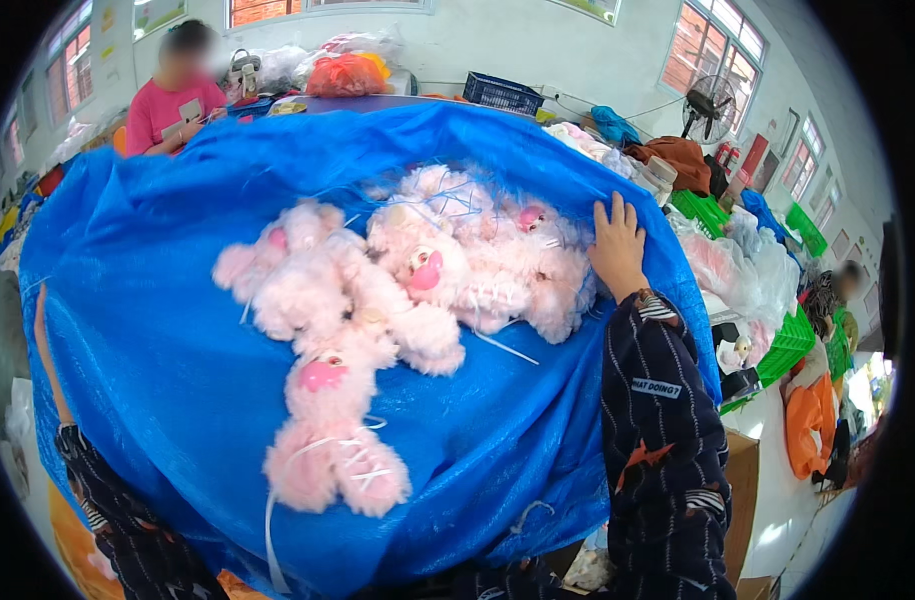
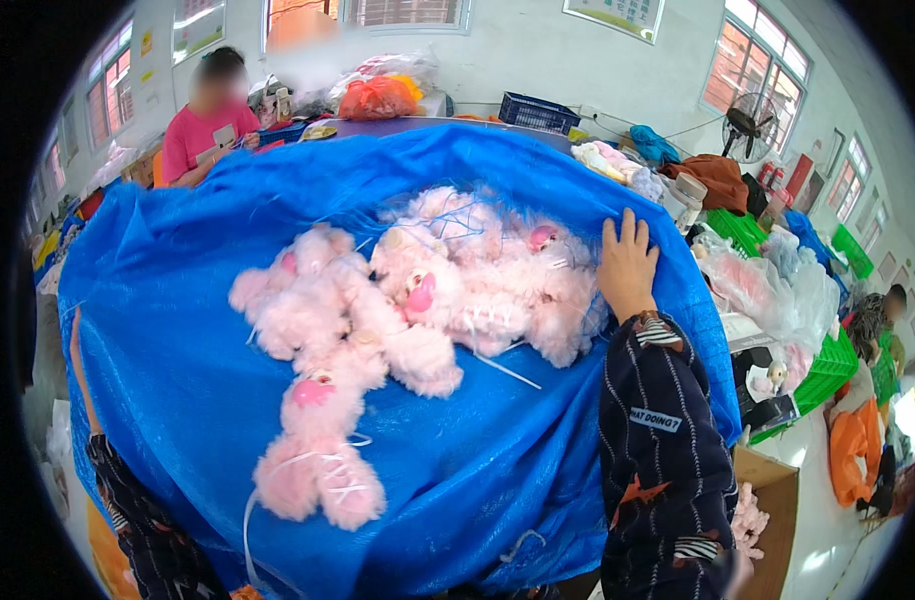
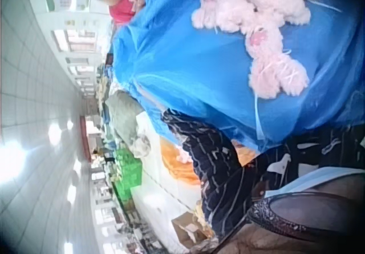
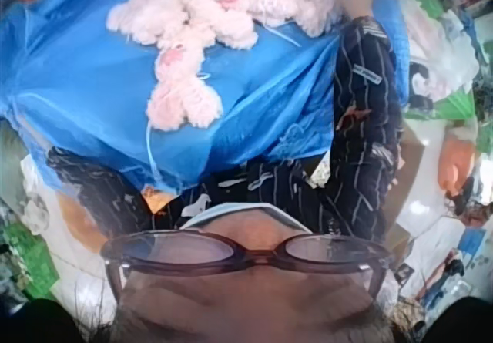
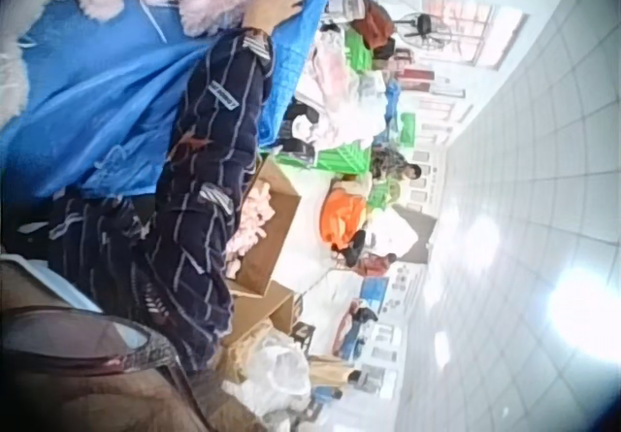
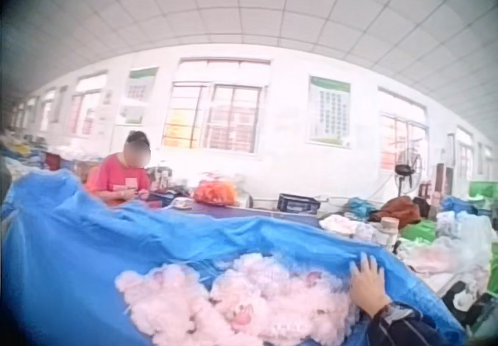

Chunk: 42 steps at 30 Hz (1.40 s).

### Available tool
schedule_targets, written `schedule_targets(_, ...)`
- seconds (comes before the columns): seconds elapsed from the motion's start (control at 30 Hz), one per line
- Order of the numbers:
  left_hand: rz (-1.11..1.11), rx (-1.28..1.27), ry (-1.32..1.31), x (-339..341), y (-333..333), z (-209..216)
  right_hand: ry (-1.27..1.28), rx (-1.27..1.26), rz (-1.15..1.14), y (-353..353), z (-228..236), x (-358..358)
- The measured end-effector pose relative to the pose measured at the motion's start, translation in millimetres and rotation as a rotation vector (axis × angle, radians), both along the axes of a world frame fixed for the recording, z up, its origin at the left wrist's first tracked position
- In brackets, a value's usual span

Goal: The person repeatedly picks up pink stuffed bunny toys from a blue bag, adjusts their ears and bodies by hand, and places them back into the bag. The person handles the toys one at a time in a repetitive manner.

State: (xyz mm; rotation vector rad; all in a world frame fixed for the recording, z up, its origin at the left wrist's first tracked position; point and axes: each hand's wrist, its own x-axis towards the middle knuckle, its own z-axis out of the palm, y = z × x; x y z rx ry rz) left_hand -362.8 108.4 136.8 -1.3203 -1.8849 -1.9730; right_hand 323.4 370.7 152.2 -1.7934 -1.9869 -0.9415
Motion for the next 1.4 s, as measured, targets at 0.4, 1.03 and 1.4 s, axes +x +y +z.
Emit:
schedule_targets(0.4, 0.418, -0.223, 0.462, 26, -2, -40, 0.048, 0.029, -0.024, 12, -39, 57)
schedule_targets(1.03, -0.559, -0.327, 0.973, 307, 59, -52, 0.752, -0.221, 0.797, 97, 5, -67)
schedule_targets(1.4, -0.572, 0.006, 0.657, 301, 102, -67, 0.945, 0.361, 0.898, 113, 123, -42)
